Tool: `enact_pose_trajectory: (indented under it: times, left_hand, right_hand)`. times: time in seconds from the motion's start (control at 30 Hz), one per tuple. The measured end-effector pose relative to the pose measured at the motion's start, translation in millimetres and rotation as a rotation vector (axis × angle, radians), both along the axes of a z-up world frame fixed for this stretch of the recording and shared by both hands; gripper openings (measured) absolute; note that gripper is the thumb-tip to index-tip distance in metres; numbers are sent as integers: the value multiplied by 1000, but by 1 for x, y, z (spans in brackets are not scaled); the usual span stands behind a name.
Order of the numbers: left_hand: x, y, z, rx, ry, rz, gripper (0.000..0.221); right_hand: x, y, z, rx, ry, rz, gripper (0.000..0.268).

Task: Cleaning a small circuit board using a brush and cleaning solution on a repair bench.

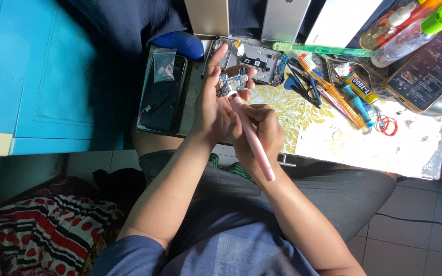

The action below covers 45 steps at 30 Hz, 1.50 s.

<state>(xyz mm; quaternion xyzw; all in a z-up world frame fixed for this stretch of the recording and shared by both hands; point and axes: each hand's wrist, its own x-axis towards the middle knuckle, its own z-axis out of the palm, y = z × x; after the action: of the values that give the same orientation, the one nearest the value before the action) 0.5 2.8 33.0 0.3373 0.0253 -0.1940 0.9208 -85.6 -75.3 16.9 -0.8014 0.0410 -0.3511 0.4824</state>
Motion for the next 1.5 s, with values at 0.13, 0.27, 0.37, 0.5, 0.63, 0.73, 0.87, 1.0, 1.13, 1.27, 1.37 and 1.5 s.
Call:
enact_pose_trajectory:
  times: [0.13,0.27,0.37,0.5,0.63,0.73,0.87,1.0,1.13,1.27,1.37,1.5]
  left_hand:
    - [-2,0,6,69,8,12,50]
    - [-2,-2,7,34,30,25,49]
    - [1,-2,2,23,10,30,49]
    - [3,0,-22,9,-144,2,58]
    - [3,1,-22,17,-135,1,55]
    - [3,0,-24,-1,-123,6,56]
    - [4,0,-27,6,-136,17,54]
    - [5,0,-29,-22,-125,13,53]
    - [5,0,-28,-1,-138,5,55]
    - [5,1,-28,-32,-126,0,53]
    - [7,1,-29,-27,-126,-5,55]
    - [7,1,-30,-46,-119,-6,54]
  right_hand:
    - [0,-2,-4,-64,-78,44,30]
    - [0,-1,-3,-18,-31,27,27]
    - [1,-3,-3,-48,-74,56,27]
    - [9,-9,-3,3,-228,90,21]
    - [8,-7,-3,-2,-189,70,23]
    - [7,-6,-2,50,-186,85,23]
    - [7,-4,2,29,-162,83,22]
    - [7,-7,-10,33,-166,96,24]
    - [7,-6,-2,57,-135,76,21]
    - [7,-9,-9,41,-149,84,24]
    - [8,-9,-10,40,-177,85,23]
    - [7,-13,-14,25,-159,80,23]
